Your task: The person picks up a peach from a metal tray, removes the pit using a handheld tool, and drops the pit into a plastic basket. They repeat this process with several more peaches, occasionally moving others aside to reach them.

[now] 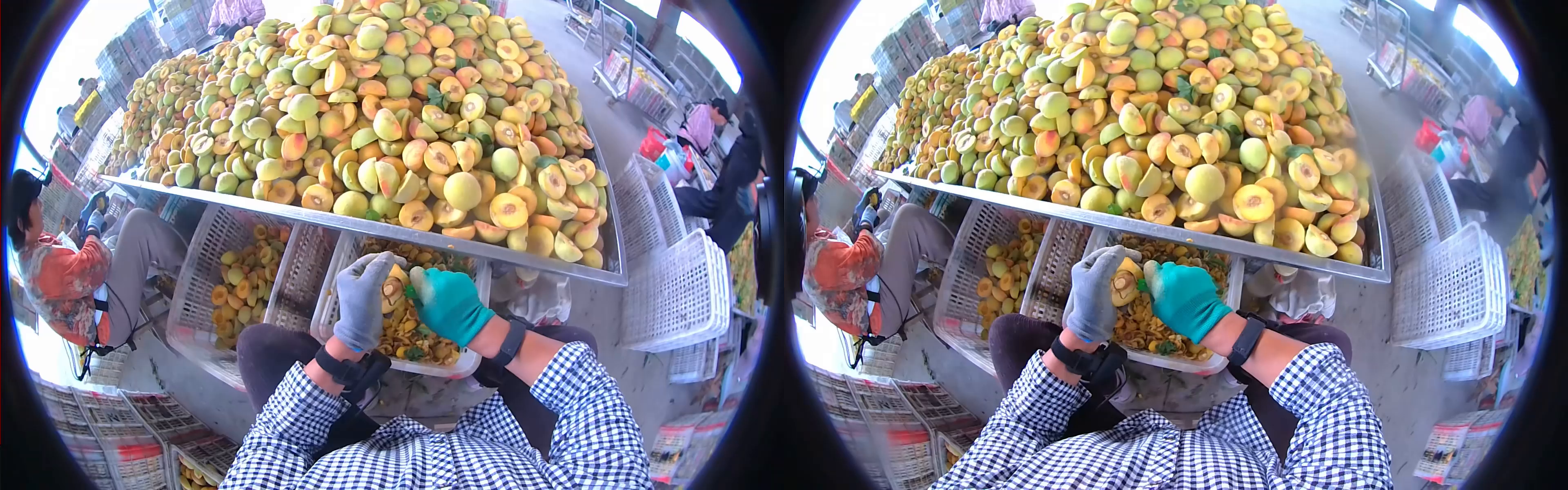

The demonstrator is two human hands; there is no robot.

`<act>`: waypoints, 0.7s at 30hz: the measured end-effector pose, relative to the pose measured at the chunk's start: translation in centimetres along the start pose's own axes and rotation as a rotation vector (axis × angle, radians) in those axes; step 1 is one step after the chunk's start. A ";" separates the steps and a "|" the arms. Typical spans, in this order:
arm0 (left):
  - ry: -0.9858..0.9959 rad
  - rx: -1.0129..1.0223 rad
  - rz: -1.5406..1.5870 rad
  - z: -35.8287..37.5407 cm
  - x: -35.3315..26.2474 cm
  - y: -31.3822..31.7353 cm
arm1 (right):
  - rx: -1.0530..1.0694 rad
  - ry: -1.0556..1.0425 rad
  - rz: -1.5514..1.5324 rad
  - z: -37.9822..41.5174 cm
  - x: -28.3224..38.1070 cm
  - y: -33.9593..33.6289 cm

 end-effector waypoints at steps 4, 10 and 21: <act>0.094 -0.001 -0.072 -0.1 -1.4 0.1 | 0.039 0.108 -0.212 0.4 0.3 1.2; 0.081 0.090 -0.294 0.1 -2.4 0.2 | 0.467 0.360 -0.748 1.7 0.7 3.8; 0.008 0.300 -0.372 0.4 -1.1 1.0 | 1.061 0.762 -1.327 5.0 2.7 2.0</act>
Point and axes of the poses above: each hand's wrist, its own z-axis away from the middle knuckle, its own y-axis out of the palm, x = y × z, the point moved 7 cm from there along -z, towards the middle knuckle, and after that the axes turned 13 degrees about y, right-handed, at the moved point
